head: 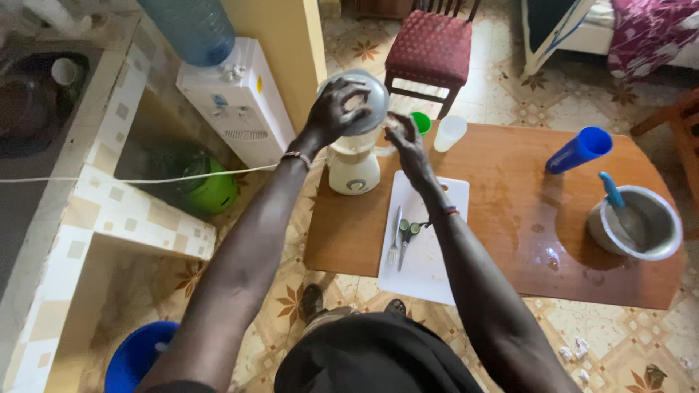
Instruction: The person operates a blender on a small table, holding the lid while running it to blend a liquid. They unplug the cord at the wall, remove the blender jar, pour the blended mixture into cups, carry the jar to the sink, rinse it under the tap, and return it to the table.
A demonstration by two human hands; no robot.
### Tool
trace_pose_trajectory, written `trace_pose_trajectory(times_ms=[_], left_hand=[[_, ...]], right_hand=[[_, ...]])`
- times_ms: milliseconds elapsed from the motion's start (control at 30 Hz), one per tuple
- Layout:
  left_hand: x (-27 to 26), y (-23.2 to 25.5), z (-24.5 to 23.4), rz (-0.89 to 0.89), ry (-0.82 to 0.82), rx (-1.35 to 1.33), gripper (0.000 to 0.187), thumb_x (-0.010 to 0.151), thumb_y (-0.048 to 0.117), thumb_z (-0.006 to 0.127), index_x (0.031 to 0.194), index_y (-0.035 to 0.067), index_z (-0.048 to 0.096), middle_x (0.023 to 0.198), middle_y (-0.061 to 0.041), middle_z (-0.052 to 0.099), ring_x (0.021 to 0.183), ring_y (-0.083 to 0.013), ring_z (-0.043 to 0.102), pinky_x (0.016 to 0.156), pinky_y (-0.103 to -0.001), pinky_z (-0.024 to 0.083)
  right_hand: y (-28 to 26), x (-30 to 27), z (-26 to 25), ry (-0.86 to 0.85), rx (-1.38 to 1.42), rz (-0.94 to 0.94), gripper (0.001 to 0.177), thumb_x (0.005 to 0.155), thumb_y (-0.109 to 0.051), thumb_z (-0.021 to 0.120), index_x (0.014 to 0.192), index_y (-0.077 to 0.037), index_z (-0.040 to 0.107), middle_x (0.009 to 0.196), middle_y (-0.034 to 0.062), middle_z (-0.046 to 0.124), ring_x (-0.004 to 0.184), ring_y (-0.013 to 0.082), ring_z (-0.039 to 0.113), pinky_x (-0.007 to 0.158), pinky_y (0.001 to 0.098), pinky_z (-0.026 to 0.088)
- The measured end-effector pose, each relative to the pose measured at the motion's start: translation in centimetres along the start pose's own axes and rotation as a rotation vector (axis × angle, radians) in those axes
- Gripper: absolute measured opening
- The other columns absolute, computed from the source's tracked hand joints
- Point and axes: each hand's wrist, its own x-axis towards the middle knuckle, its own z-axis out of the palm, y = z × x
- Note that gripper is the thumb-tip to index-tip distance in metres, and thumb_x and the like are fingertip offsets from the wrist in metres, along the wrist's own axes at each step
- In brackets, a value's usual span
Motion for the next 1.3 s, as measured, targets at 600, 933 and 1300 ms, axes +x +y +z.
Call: trace_pose_trajectory(times_ms=[600,933,1300], left_hand=[[-2.0,0.7,2.4,-0.050,0.089,0.134,0.050,0.091,0.027,0.082,0.129,-0.001,0.065,0.138,-0.019,0.059,0.128,-0.0366,0.054,0.110,-0.046,0.045],[-2.2,0.9,1.1,-0.100,0.114,0.050,0.055,0.089,0.036,0.084,0.131,0.006,0.066,0.137,-0.014,0.062,0.127,-0.0339,0.057,0.108,-0.045,0.045],[-2.3,0.2,1.2,-0.039,0.047,0.073,0.061,0.086,0.045,0.083,0.134,0.010,0.066,0.135,-0.010,0.065,0.126,-0.0316,0.058,0.107,-0.045,0.044]], right_hand=[[1.7,0.0,0.1,-0.043,0.076,-0.042,0.044,0.108,-0.030,0.059,0.147,-0.011,0.051,0.146,0.0069,0.057,0.139,0.0154,0.050,0.115,0.0298,0.040],[0.4,-0.9,1.2,0.077,-0.072,0.030,0.042,0.108,-0.031,0.059,0.146,-0.015,0.055,0.129,0.0059,0.064,0.117,0.0176,0.058,0.106,0.0350,0.046],[0.4,-1.2,2.3,0.199,-0.021,-0.030,0.034,0.110,-0.028,0.056,0.142,-0.015,0.060,0.137,0.0091,0.061,0.129,0.0211,0.053,0.114,0.0372,0.041]])
